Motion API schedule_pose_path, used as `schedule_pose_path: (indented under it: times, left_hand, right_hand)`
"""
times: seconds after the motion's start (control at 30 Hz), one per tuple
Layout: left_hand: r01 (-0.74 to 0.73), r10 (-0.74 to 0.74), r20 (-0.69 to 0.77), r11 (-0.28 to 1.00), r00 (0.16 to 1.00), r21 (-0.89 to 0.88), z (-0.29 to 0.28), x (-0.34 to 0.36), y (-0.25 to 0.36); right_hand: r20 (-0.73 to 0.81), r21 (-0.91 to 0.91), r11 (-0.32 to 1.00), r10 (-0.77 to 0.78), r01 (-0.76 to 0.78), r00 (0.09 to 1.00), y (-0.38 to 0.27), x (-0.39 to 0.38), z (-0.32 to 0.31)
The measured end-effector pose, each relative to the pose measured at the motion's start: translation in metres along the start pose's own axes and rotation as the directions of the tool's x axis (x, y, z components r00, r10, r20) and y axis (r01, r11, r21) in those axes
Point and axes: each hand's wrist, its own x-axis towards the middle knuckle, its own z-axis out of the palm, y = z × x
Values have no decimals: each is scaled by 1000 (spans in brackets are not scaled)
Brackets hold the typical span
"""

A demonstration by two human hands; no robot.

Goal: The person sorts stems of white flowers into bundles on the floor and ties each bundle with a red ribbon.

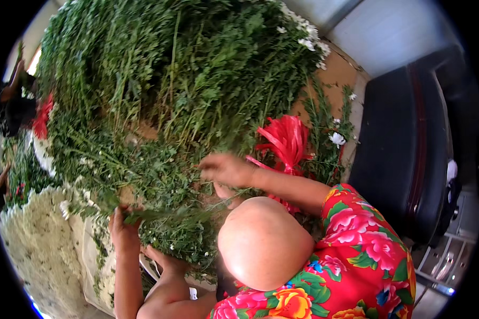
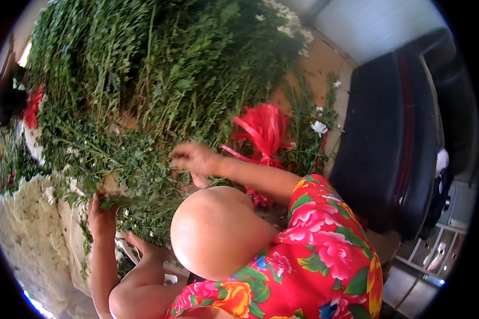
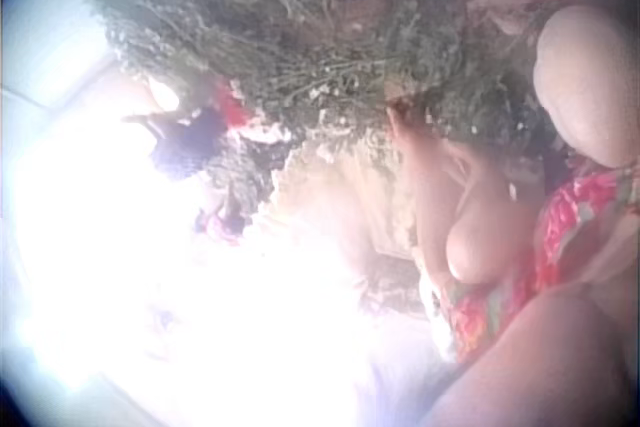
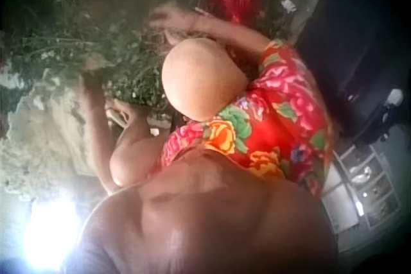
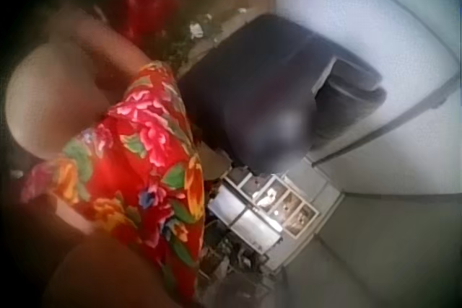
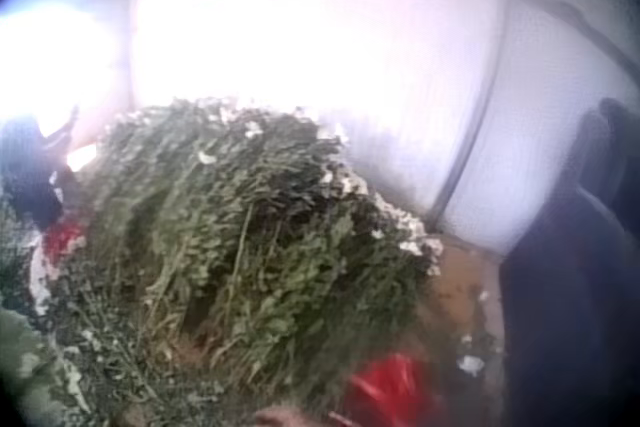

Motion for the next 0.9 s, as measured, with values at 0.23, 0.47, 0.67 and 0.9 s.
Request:
schedule_pose_path:
  times: [0.23, 0.47, 0.67, 0.9]
  left_hand:
    - [-42, 44, -24, 997, 999, 67, -50, -16, 17]
    - [59, -61, 0, 970, 998, 235, -55, -21, 10]
    - [51, -44, -29, 959, 999, 279, -65, -18, 17]
    - [82, -72, -40, 940, 997, 331, -62, -25, 19]
  right_hand:
    - [-742, -623, 575, -218, -531, 634, 98, -50, -166]
    - [-921, -239, 783, 4, -575, 388, 159, -148, -151]
    - [-963, -136, 568, 116, -811, 243, 192, -252, -154]
    - [-856, -435, 319, 144, -842, 497, 165, -223, -167]
